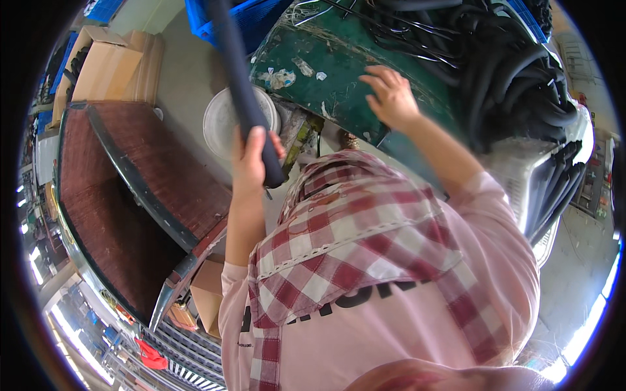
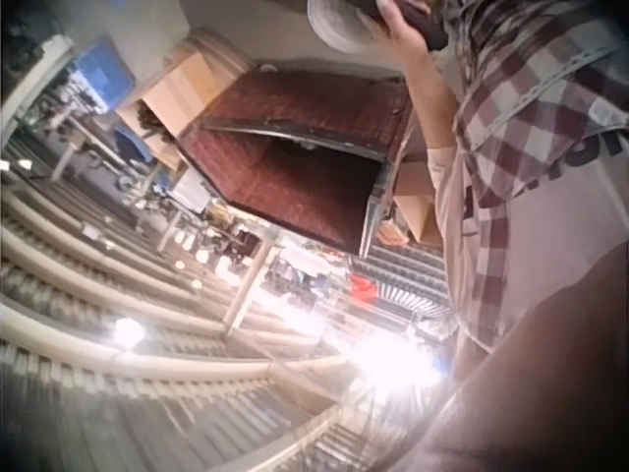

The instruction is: The person repeatedly picks up black flexible tubes and inserts one end into a white container on the table, then places the tube aside. The person handles the tubes one at a time in a repetitive manner.

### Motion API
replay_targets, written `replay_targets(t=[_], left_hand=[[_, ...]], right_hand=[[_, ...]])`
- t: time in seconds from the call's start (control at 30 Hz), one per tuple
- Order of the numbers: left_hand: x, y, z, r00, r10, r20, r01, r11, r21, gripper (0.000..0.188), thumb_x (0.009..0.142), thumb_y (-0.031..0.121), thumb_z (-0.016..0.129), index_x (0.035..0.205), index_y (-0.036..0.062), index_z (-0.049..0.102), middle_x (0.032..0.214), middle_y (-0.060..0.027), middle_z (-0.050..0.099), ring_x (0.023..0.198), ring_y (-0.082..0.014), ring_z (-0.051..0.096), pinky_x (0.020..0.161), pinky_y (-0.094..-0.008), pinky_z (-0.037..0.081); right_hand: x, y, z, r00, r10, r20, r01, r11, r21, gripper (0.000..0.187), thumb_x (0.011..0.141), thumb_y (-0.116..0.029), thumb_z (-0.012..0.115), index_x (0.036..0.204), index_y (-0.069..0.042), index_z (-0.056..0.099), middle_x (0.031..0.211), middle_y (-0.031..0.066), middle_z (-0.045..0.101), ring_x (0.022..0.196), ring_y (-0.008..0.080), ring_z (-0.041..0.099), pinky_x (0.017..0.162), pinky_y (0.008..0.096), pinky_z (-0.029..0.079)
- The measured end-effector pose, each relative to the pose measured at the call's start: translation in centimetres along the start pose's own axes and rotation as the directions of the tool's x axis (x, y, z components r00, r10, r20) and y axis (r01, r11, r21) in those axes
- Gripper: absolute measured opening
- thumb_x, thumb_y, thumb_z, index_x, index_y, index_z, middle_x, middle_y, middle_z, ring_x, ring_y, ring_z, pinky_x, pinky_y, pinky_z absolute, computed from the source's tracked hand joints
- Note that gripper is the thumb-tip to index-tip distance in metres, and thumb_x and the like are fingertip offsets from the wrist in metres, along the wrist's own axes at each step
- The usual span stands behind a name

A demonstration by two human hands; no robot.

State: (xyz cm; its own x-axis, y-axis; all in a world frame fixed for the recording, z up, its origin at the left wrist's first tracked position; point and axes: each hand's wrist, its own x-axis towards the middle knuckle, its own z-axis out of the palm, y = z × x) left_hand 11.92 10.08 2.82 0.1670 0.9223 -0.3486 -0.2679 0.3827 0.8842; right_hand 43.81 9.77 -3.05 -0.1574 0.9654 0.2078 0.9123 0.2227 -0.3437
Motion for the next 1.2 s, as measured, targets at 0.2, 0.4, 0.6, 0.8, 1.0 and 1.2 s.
replay_targets(t=[0.2, 0.4, 0.6, 0.8, 1.0, 1.2], left_hand=[[-1.0, 1.5, 0.4, 0.935, 0.106, -0.339, -0.088, 0.994, 0.066, 0.026, 0.095, 0.024, 0.051, 0.108, 0.0026, 0.045, 0.082, -0.0106, 0.058, 0.066, -0.0191, 0.058, 0.062, -0.0325, 0.05], [-1.7, 1.6, 3.4, 0.892, 0.118, -0.435, -0.095, 0.993, 0.073, 0.026, 0.095, 0.026, 0.052, 0.107, 0.0038, 0.045, 0.083, -0.0105, 0.058, 0.067, -0.0186, 0.058, 0.063, -0.033, 0.05], [-1.7, 1.5, 4.1, 0.889, 0.156, -0.43, -0.124, 0.987, 0.102, 0.026, 0.095, 0.025, 0.052, 0.104, 0.002, 0.045, 0.083, -0.0109, 0.059, 0.067, -0.0186, 0.058, 0.063, -0.0324, 0.05], [-2.5, 1.8, 2.7, 0.891, 0.159, -0.424, -0.15, 0.987, 0.056, 0.025, 0.095, 0.025, 0.052, 0.103, 0.0025, 0.046, 0.082, -0.0109, 0.058, 0.067, -0.0195, 0.058, 0.063, -0.0328, 0.049], [-2.9, 0.9, -1.4, 0.892, 0.135, -0.432, -0.156, 0.988, -0.014, 0.025, 0.094, 0.026, 0.053, 0.101, 0.0028, 0.047, 0.081, -0.0108, 0.058, 0.067, -0.0194, 0.058, 0.062, -0.0324, 0.049], [-3.9, 1.5, -3.7, 0.877, 0.129, -0.462, -0.183, 0.98, -0.073, 0.026, 0.094, 0.028, 0.054, 0.099, 0.0034, 0.048, 0.081, -0.0103, 0.059, 0.066, -0.0184, 0.059, 0.062, -0.0322, 0.05]], right_hand=[[-1.1, 18.7, 2.7, 0.8, 0.582, 0.147, -0.487, 0.772, -0.408, 0.046, 0.082, -0.019, 0.057, 0.127, -0.015, 0.05, 0.136, 0.004, 0.044, 0.129, 0.0269, 0.037, 0.1, 0.0456, 0.036], [3.1, 21.9, 3.3, 0.796, 0.563, 0.221, -0.369, 0.741, -0.561, 0.039, 0.085, -0.025, 0.059, 0.123, -0.018, 0.052, 0.127, 0.0046, 0.05, 0.123, 0.0283, 0.041, 0.096, 0.0457, 0.038], [4.9, 22.2, 4.9, 0.813, 0.504, 0.291, -0.268, 0.768, -0.582, 0.024, 0.084, -0.016, 0.056, 0.106, -0.013, 0.065, 0.119, 0.009, 0.052, 0.114, 0.0278, 0.046, 0.092, 0.0435, 0.039], [0.5, 20.5, 5.8, 0.73, 0.515, 0.449, -0.161, 0.768, -0.62, 0.029, 0.086, -0.017, 0.05, 0.114, -0.009, 0.057, 0.121, 0.0112, 0.053, 0.116, 0.0276, 0.048, 0.09, 0.0441, 0.04], [2.4, 20.7, 1.6, 0.649, 0.533, 0.544, -0.347, 0.843, -0.411, 0.033, 0.085, -0.019, 0.053, 0.117, -0.012, 0.052, 0.125, 0.0135, 0.052, 0.117, 0.0318, 0.05, 0.088, 0.0482, 0.045], [-1.2, 18.1, 5.2, 0.627, 0.57, 0.53, -0.313, 0.808, -0.499, 0.046, 0.085, -0.029, 0.06, 0.127, -0.014, 0.048, 0.133, 0.009, 0.046, 0.122, 0.0324, 0.045, 0.098, 0.0502, 0.04]])
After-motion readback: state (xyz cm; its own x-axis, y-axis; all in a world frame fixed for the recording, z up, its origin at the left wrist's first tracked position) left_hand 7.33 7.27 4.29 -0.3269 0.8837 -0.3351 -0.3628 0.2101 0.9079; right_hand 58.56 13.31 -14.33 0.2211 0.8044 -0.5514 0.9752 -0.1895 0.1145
